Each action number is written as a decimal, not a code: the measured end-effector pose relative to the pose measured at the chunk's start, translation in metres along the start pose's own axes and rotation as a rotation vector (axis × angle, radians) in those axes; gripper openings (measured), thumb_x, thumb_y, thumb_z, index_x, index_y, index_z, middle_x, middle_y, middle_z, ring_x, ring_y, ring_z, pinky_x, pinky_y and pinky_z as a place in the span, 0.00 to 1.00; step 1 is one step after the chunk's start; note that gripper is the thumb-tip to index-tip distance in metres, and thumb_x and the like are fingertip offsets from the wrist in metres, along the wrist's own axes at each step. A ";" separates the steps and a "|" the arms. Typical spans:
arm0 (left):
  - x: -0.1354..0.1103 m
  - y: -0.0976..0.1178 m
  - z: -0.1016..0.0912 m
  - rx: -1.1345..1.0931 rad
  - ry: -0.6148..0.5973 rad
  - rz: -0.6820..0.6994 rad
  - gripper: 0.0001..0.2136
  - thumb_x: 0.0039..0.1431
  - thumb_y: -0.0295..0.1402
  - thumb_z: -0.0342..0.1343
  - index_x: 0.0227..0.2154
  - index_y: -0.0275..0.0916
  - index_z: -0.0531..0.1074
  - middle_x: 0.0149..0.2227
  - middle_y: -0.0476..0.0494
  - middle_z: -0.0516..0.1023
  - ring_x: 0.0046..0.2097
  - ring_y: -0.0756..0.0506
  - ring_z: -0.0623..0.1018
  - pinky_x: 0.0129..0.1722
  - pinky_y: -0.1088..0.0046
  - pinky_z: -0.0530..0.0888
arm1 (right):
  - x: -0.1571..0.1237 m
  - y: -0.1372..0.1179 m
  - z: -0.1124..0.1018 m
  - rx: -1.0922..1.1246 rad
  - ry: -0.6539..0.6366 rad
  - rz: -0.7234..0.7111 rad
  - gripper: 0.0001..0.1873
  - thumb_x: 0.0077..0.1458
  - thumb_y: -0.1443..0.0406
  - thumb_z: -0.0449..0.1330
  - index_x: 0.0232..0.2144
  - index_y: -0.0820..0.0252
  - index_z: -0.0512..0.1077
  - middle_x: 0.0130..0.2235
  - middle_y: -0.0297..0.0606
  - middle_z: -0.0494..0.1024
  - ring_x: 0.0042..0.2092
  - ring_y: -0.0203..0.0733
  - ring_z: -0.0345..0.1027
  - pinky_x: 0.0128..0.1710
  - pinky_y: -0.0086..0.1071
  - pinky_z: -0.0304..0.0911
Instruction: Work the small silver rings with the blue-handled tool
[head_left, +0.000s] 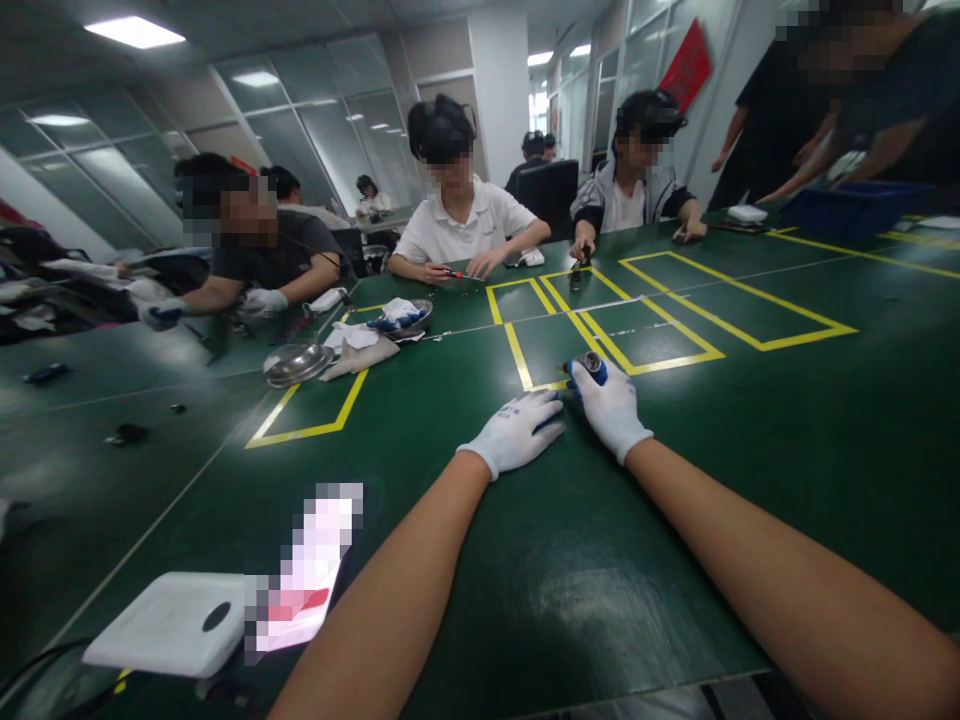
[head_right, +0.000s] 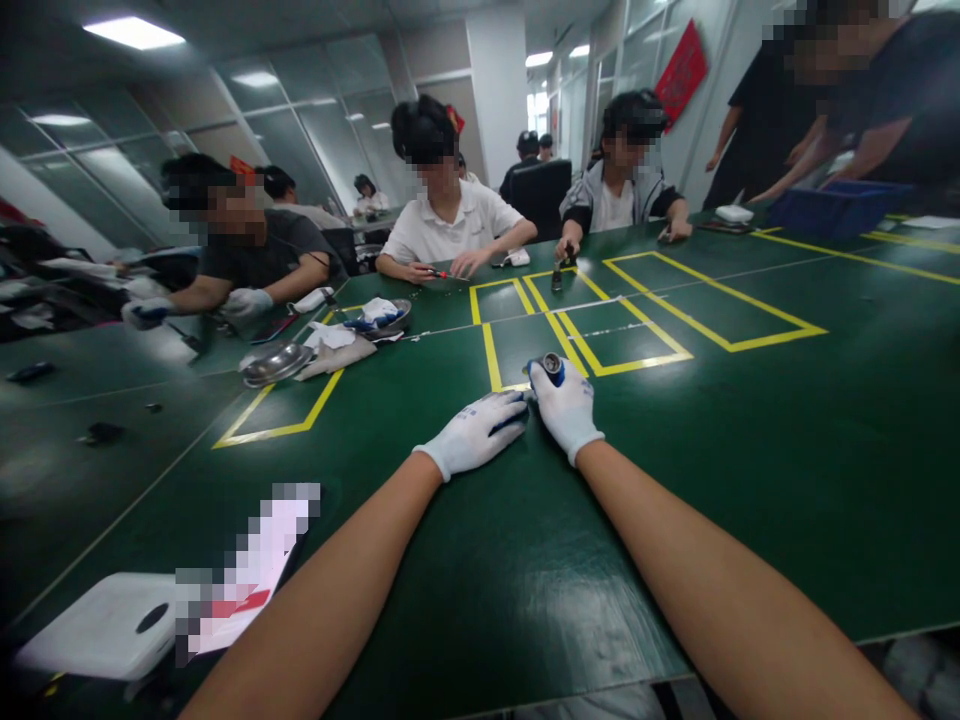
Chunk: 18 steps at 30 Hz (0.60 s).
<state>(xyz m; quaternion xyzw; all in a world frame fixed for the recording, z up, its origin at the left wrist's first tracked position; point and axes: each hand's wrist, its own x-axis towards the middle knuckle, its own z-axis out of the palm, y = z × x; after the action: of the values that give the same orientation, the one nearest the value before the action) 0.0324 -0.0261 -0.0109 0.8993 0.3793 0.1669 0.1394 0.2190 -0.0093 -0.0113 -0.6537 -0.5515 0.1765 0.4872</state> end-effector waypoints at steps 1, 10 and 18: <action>0.000 0.000 0.000 -0.043 0.016 0.028 0.21 0.71 0.45 0.47 0.58 0.43 0.73 0.65 0.41 0.71 0.69 0.41 0.67 0.71 0.59 0.60 | -0.001 0.000 0.000 -0.006 -0.006 -0.015 0.23 0.60 0.46 0.57 0.38 0.58 0.77 0.40 0.44 0.82 0.43 0.50 0.75 0.48 0.39 0.66; 0.001 -0.009 -0.005 -0.284 0.447 -0.217 0.32 0.56 0.35 0.64 0.65 0.41 0.64 0.64 0.36 0.69 0.63 0.37 0.71 0.65 0.56 0.70 | -0.017 -0.014 0.000 0.066 -0.132 -0.176 0.20 0.58 0.50 0.61 0.44 0.57 0.79 0.43 0.41 0.83 0.45 0.49 0.76 0.49 0.38 0.67; 0.004 -0.008 -0.003 -0.125 0.467 -0.098 0.36 0.50 0.27 0.62 0.65 0.38 0.62 0.64 0.33 0.63 0.67 0.35 0.65 0.69 0.56 0.65 | -0.035 -0.033 0.000 0.109 -0.244 -0.279 0.16 0.60 0.54 0.60 0.44 0.55 0.78 0.43 0.39 0.83 0.45 0.47 0.77 0.46 0.36 0.67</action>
<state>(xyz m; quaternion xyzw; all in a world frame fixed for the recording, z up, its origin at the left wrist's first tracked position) 0.0289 -0.0175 -0.0102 0.8066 0.4334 0.3862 0.1113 0.1891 -0.0436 0.0047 -0.5172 -0.6813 0.2150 0.4713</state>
